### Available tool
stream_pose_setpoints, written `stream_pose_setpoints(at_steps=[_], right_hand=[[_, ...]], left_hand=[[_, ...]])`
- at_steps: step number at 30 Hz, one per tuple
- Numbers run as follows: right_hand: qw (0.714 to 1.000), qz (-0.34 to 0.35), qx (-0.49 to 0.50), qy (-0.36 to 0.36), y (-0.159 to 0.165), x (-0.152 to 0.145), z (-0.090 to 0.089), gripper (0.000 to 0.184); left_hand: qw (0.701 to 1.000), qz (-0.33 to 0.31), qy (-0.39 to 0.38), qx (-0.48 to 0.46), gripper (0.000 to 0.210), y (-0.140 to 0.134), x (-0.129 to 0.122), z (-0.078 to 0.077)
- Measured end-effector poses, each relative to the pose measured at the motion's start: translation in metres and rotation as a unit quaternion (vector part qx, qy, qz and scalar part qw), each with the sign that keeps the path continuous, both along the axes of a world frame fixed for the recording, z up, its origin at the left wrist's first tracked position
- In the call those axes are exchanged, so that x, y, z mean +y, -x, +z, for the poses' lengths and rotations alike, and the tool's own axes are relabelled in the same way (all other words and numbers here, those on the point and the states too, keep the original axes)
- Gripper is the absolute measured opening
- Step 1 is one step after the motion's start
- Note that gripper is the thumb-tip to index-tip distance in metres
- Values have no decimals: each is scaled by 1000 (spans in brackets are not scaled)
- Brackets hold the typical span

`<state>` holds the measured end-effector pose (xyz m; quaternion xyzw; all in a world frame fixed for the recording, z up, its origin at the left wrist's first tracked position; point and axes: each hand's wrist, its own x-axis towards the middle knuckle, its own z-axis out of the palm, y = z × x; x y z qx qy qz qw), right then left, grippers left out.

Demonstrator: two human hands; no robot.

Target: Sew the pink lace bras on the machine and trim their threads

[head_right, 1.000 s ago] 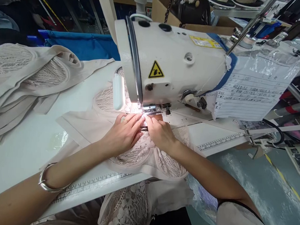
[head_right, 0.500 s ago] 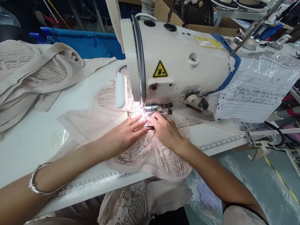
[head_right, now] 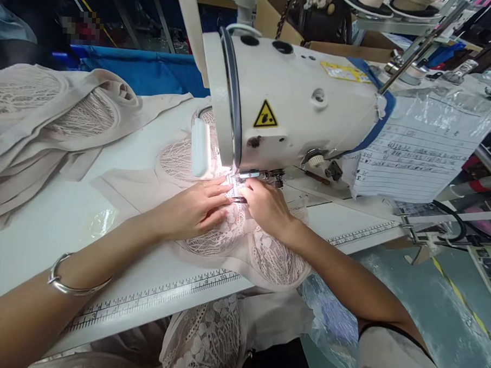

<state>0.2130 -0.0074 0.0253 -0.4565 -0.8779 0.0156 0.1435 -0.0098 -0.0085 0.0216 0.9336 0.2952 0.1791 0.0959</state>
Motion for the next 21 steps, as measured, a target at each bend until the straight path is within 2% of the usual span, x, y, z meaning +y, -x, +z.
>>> stream_pose_setpoints(at_steps=[3,7,10,12,14,16,19,21], right_hand=[[998,-54,-3,-15,-9,-28,6,18],[995,-86,-26,-45,-21,-68,-4,35],[992,-45,-14,-114,-27,-75,-15,41],[992,-7,-12,-124,-30,-67,-17,41],[996,-7,-15,-88,-34,-53,-14,31],[999,-22,-33,-20,-36,-39,-7,16],[992,-19,-96,74,-34,-22,4,60],[985,-18,-133,107,-31,-15,10,75]], left_hand=[[997,20,-59,43,26,-8,-10,2],[991,-23,-105,78,24,-16,-24,0],[990,-28,-114,79,24,-17,-27,-2],[990,-27,-124,65,27,-16,-25,-3],[989,-33,-131,54,32,-16,-22,-3],[990,-41,-130,46,36,-16,-19,-3],[991,-42,-124,27,36,-15,-17,-3],[993,-42,-113,18,34,-14,-17,-3]])
